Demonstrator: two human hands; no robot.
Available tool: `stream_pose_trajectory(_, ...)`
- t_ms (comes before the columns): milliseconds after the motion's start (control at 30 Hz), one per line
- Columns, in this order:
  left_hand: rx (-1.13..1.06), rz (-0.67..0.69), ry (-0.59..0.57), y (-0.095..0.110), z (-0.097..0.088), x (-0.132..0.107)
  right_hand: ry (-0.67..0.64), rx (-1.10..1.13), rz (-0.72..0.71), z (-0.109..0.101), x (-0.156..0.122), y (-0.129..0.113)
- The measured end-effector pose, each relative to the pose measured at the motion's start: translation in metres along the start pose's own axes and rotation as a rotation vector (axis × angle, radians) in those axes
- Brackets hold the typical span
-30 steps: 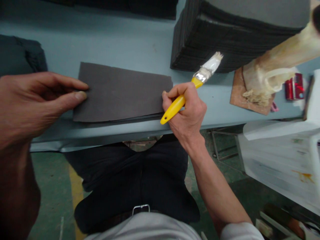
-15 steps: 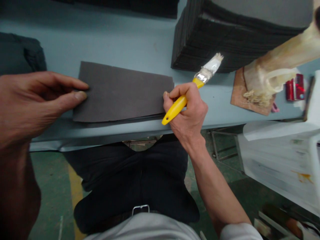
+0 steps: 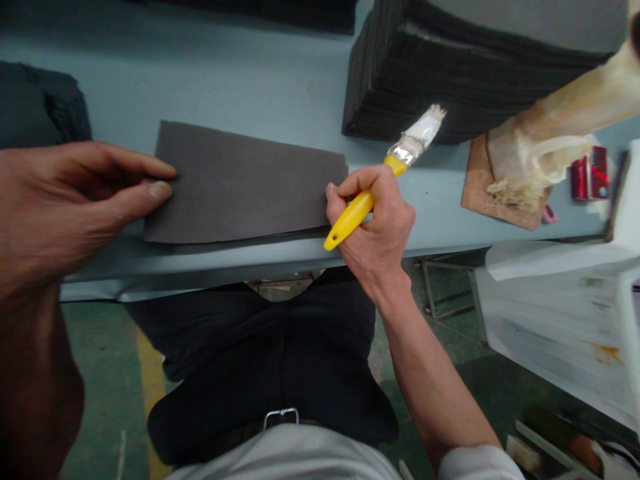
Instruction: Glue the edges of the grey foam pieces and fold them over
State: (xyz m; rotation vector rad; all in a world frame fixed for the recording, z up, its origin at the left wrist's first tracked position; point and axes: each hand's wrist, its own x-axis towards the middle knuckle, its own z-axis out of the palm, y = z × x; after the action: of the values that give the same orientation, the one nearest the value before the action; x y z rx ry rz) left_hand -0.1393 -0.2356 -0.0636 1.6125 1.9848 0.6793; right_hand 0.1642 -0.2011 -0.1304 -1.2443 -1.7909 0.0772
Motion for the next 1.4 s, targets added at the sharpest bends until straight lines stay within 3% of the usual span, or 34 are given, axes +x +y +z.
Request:
stream_pose_trajectory(600, 0.041, 0.016, 0.028, -0.0035, 0.0012, -0.0042, -0.048, -0.004, 0.028, -0.0008, -0.0030, 0.0037)
stream_pose_trajectory(900, 0.092, 0.057, 0.040, -0.0005, 0.0026, -0.0058, -0.014, -0.044, -0.073, -0.0020, 0.0006, -0.0003)
stream_pose_trajectory(1400, 0.074, 0.093, 0.020, 0.0011, 0.0042, -0.0069, -0.046, -0.047, -0.013, -0.0017, -0.0005, -0.0001)
